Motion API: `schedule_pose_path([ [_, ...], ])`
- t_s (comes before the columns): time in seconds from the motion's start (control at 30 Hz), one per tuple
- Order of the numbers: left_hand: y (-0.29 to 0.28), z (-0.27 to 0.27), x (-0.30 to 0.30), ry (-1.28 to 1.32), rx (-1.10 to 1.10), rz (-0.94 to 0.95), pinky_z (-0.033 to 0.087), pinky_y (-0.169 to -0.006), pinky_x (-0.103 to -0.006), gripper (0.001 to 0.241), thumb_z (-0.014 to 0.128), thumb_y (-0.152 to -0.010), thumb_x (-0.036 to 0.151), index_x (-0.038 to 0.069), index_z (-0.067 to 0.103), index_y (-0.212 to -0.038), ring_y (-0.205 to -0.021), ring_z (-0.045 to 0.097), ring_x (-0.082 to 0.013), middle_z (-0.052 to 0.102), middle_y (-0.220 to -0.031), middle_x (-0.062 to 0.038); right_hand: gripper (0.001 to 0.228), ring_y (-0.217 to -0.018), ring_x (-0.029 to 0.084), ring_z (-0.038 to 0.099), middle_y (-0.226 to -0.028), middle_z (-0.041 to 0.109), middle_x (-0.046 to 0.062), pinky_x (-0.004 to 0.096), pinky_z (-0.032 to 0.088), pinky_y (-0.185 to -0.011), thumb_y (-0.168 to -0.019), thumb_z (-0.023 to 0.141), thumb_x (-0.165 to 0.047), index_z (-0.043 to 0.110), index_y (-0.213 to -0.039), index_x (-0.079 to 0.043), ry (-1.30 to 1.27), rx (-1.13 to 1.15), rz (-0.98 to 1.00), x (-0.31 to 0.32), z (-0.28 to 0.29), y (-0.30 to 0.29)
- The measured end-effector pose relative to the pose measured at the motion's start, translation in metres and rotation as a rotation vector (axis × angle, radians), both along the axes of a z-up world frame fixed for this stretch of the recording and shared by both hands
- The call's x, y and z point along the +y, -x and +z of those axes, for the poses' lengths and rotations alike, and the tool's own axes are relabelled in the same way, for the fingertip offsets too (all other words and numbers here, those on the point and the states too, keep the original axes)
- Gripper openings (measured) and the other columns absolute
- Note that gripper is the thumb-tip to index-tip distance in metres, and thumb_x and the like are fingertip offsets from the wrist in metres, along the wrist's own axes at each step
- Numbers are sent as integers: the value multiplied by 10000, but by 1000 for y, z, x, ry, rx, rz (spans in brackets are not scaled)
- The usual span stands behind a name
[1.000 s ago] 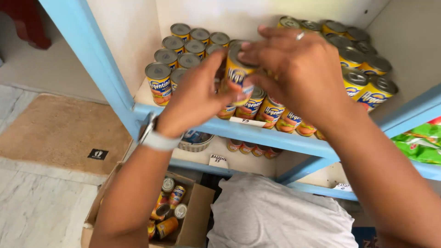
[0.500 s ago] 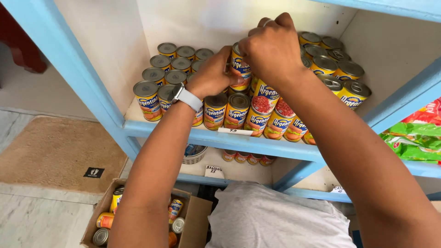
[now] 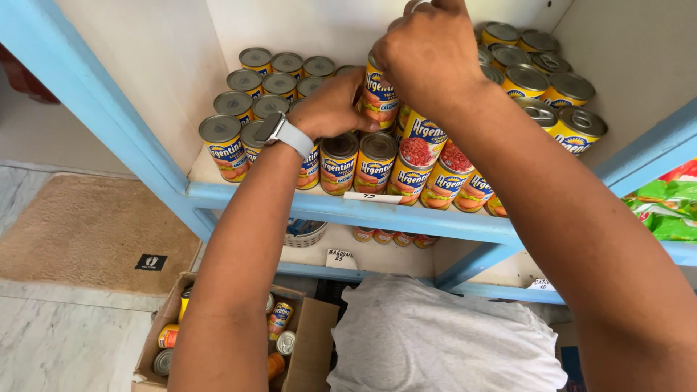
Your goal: Stocking canned goods and instant noodles on grocery store shelves from a cardboard box.
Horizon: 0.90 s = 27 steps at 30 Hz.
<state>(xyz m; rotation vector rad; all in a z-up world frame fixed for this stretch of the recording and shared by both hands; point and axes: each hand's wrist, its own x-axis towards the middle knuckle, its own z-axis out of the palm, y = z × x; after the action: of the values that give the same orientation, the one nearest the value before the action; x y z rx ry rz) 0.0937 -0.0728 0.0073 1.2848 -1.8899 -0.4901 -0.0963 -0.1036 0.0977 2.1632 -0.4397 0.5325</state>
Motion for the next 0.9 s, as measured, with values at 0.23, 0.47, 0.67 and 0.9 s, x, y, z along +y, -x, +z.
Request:
schedule_pose_path([
  [0.23,2,5,-1,-45,-104,34,500,-1004,-396,672,913,-671,166,32,602,-1251,-1176,668,-326,711,-1239,-155,68,-823,248,699,-814,716,36,404,526,-681,-790,767,-255,798,-818,-201,-31,-20,19,-2,0,3],
  [0.47,1,6,-3,-35,-85,-26,510,-986,-383,689,919,-643,171,34,605,-1241,-1151,685,-313,729,-1211,-143,115,-813,262,701,-803,720,33,421,521,-663,-767,805,-261,816,-877,-229,-105,-51,65,2,2,5],
  [0.67,1,8,-2,-73,-57,-38,518,-990,-368,644,929,-636,168,37,646,-1199,-1116,718,-278,755,-1175,-121,133,-792,263,698,-798,716,41,421,522,-667,-775,834,-282,810,-883,-208,-149,-31,28,2,3,5],
  [0.9,-4,6,-10,-45,-6,-149,542,-962,-349,654,928,-616,110,10,638,-1193,-1086,737,-235,765,-1161,-118,150,-776,269,692,-805,716,42,430,513,-657,-784,849,-285,810,-897,-194,-231,-62,83,5,3,9],
])
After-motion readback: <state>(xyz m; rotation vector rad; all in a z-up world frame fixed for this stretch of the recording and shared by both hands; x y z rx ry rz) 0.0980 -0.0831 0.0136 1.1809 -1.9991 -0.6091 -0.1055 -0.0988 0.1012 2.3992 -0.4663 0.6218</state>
